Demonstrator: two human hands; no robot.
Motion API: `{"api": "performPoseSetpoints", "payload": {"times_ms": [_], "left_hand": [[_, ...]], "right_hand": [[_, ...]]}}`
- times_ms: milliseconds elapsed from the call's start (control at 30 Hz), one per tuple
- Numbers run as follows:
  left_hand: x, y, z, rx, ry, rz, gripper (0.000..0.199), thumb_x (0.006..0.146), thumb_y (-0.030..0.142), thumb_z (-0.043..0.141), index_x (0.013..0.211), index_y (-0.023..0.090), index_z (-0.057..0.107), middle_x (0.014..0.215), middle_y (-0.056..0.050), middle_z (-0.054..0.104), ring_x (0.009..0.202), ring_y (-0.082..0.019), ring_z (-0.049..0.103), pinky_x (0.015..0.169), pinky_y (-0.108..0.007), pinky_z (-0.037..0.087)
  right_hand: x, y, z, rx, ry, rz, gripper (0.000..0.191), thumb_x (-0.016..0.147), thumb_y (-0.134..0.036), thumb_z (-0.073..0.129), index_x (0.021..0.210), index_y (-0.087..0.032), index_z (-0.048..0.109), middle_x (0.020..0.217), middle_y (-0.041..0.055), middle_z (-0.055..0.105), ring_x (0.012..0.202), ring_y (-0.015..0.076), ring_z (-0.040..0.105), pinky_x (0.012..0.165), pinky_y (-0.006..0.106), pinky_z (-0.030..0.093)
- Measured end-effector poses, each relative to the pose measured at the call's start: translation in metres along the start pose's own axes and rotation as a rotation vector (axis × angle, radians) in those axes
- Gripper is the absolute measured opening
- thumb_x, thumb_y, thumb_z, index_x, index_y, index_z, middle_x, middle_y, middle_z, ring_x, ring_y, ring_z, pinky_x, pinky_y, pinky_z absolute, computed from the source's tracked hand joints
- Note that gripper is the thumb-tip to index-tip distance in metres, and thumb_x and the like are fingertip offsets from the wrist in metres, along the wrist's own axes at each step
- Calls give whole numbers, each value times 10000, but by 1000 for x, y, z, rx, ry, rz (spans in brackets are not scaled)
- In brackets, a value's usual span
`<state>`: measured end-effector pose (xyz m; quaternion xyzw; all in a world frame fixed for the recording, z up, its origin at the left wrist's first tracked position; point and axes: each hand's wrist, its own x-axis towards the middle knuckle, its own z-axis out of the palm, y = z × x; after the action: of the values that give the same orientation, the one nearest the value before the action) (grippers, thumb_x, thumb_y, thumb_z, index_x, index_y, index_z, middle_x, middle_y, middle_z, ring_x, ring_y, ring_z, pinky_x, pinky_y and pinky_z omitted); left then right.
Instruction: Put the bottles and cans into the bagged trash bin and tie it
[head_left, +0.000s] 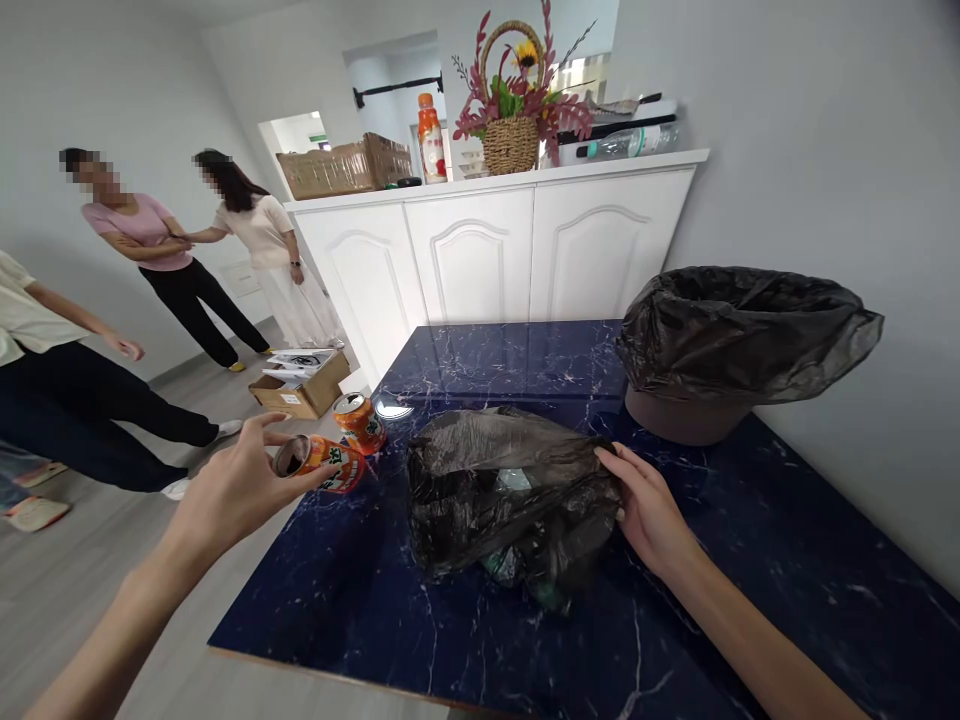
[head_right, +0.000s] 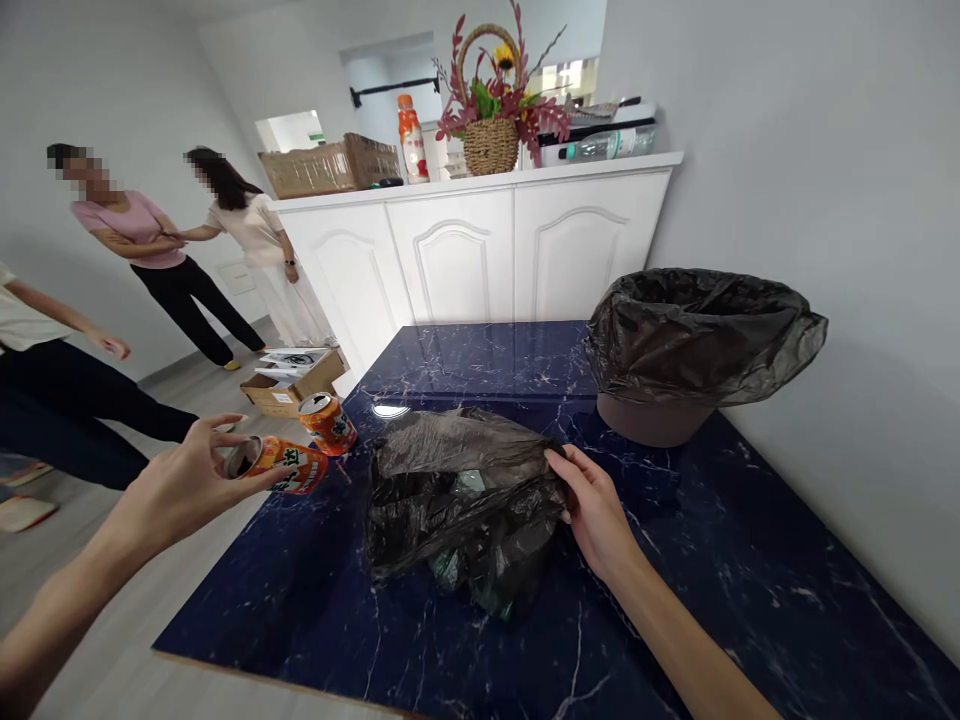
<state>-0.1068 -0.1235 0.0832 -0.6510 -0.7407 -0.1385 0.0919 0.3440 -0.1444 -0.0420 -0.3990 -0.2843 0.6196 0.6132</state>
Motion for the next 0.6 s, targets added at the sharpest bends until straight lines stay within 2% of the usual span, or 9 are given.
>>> {"api": "performPoseSetpoints", "payload": {"times_ms": [100,200,333,467,533,600], "left_hand": [[14,-1,9,36,-45,-11,917,680,884,744,1266,212,534,1098,-114,807,856,-398,773,565,-340,479],[22,3,14,66,-118,-46,946,733,873,704,1331,166,509,1174,-188,791,1030,-478,758,628,-383,507],[23,13,15,92,-161,-82,1046,793,842,676,1481,97,416,1218,-240,762,1110,-495,736,750,-432,534],[19,11,18,60,-163,-92,1082,809,860,647,1535,106,374,1190,-202,756,1080,-474,737,789,-462,548],[12,8,18,18,-91,-69,1065,779,875,670,1489,121,423,1184,-176,738,1051,-436,737,796,-459,560],[0,11,14,0,101,-30,984,760,874,685,1391,138,511,1156,-165,707,1039,-409,717,803,-453,565]], "right_hand": [[-1,-1,1,-30,12,2,335,775,-495,925,852,-281,680,758,-17,683,621,180,575,486,286,372],[-2,-1,0,-67,51,24,378,752,-541,928,791,-280,658,795,-1,708,717,206,637,548,284,432],[-1,-2,0,-66,66,39,412,732,-564,937,753,-280,640,777,-1,687,722,206,634,572,276,471],[1,0,-3,-80,30,12,416,739,-572,925,730,-272,636,744,-4,652,639,178,577,548,280,468],[2,3,-5,-104,37,1,406,756,-568,907,727,-267,638,737,3,648,618,175,569,509,282,441],[3,6,-8,-140,47,-36,383,781,-559,884,734,-263,645,722,9,642,601,176,569,475,282,416]]}}
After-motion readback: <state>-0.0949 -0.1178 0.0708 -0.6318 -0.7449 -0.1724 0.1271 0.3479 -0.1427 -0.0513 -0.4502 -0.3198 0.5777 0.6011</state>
